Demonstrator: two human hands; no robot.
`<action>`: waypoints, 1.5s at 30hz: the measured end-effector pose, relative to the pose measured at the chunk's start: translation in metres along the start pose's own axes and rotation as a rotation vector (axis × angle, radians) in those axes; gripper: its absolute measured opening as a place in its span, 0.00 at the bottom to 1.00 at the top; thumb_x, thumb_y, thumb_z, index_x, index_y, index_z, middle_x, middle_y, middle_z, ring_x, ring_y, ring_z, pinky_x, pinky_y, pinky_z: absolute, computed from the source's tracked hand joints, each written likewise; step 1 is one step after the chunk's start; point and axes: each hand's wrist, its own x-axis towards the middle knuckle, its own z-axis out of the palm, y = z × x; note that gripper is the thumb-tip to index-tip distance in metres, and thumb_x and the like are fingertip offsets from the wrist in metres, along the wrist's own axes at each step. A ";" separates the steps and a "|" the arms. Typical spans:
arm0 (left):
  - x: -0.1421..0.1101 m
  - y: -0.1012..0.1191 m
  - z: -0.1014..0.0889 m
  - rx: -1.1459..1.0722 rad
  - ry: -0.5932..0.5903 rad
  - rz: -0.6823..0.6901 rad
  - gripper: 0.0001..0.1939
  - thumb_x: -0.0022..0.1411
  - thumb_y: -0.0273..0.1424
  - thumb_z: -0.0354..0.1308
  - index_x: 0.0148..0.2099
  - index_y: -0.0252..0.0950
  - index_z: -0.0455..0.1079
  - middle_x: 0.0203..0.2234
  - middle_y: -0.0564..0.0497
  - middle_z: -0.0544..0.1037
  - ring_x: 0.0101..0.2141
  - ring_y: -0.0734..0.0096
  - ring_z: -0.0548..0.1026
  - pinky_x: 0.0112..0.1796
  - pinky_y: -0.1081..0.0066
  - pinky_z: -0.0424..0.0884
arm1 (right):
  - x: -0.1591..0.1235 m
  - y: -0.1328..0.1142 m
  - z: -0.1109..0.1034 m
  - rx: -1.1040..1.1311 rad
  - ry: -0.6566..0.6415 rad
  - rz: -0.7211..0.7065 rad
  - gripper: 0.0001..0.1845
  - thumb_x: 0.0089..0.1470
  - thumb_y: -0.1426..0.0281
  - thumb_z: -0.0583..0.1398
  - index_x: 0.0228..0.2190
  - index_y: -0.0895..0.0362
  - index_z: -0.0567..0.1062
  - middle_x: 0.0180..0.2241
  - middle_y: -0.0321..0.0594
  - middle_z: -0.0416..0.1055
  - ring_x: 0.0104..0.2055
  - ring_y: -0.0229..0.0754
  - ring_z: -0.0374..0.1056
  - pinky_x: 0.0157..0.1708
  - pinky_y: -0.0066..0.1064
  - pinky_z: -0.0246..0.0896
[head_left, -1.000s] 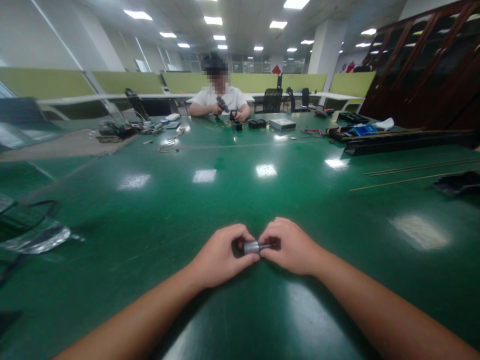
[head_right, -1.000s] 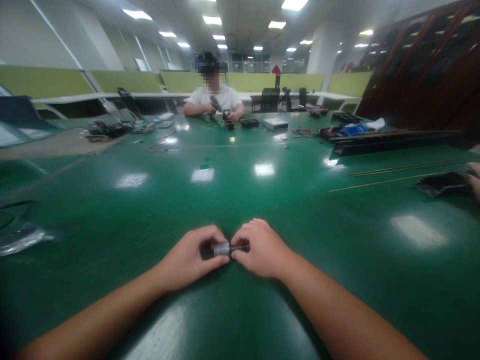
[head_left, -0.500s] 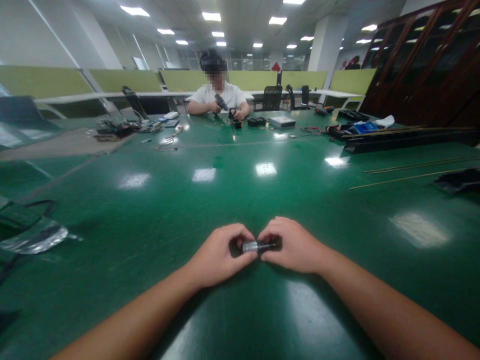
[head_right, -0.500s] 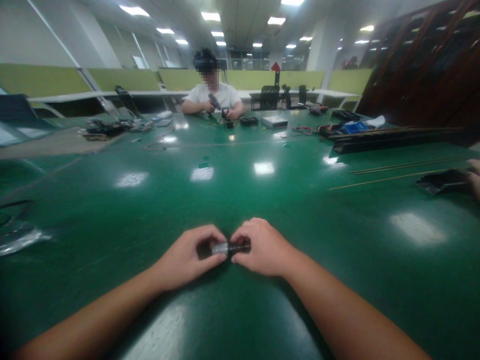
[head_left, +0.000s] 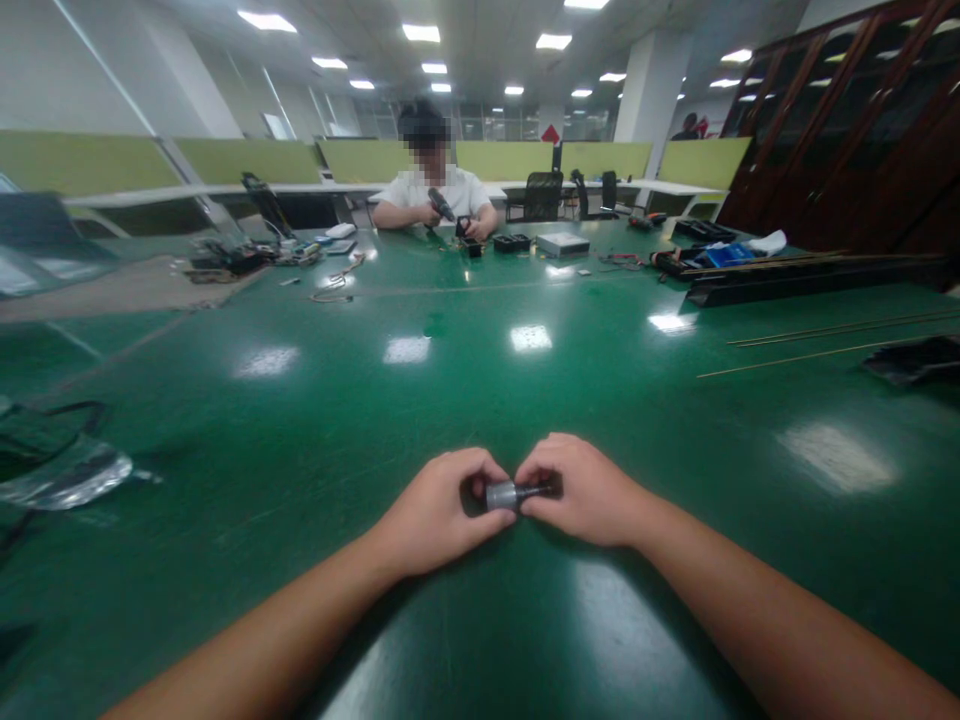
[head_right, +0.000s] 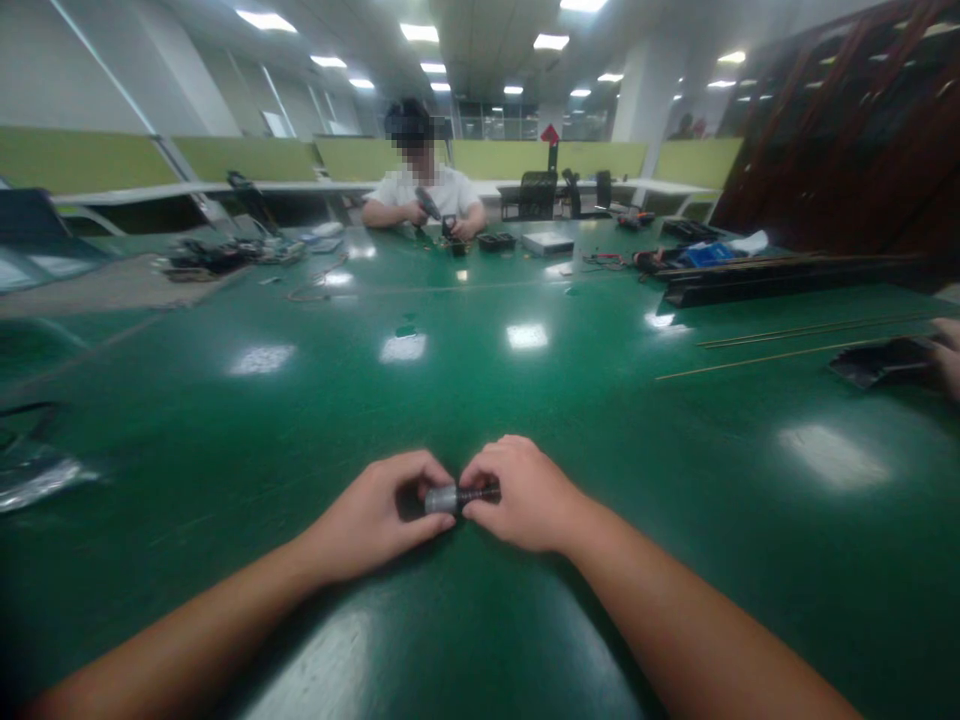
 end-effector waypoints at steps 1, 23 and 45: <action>0.000 0.000 0.000 -0.002 0.002 0.004 0.09 0.54 0.30 0.65 0.38 0.35 0.73 0.30 0.53 0.76 0.32 0.68 0.73 0.34 0.71 0.66 | 0.000 -0.001 0.000 -0.002 0.002 -0.001 0.08 0.47 0.75 0.67 0.33 0.56 0.78 0.31 0.35 0.75 0.36 0.40 0.67 0.41 0.33 0.56; 0.002 -0.001 -0.002 -0.033 0.007 -0.022 0.08 0.56 0.30 0.66 0.38 0.35 0.74 0.29 0.54 0.73 0.31 0.70 0.72 0.33 0.73 0.65 | 0.001 -0.002 -0.001 -0.027 -0.014 0.017 0.03 0.49 0.73 0.67 0.30 0.55 0.79 0.27 0.34 0.73 0.32 0.38 0.66 0.36 0.31 0.56; 0.002 0.000 -0.003 -0.034 0.017 -0.012 0.08 0.56 0.31 0.66 0.38 0.36 0.74 0.29 0.54 0.74 0.31 0.71 0.72 0.33 0.73 0.65 | 0.000 0.000 -0.006 -0.021 -0.044 0.032 0.03 0.48 0.73 0.67 0.30 0.56 0.80 0.27 0.35 0.74 0.32 0.39 0.66 0.37 0.31 0.56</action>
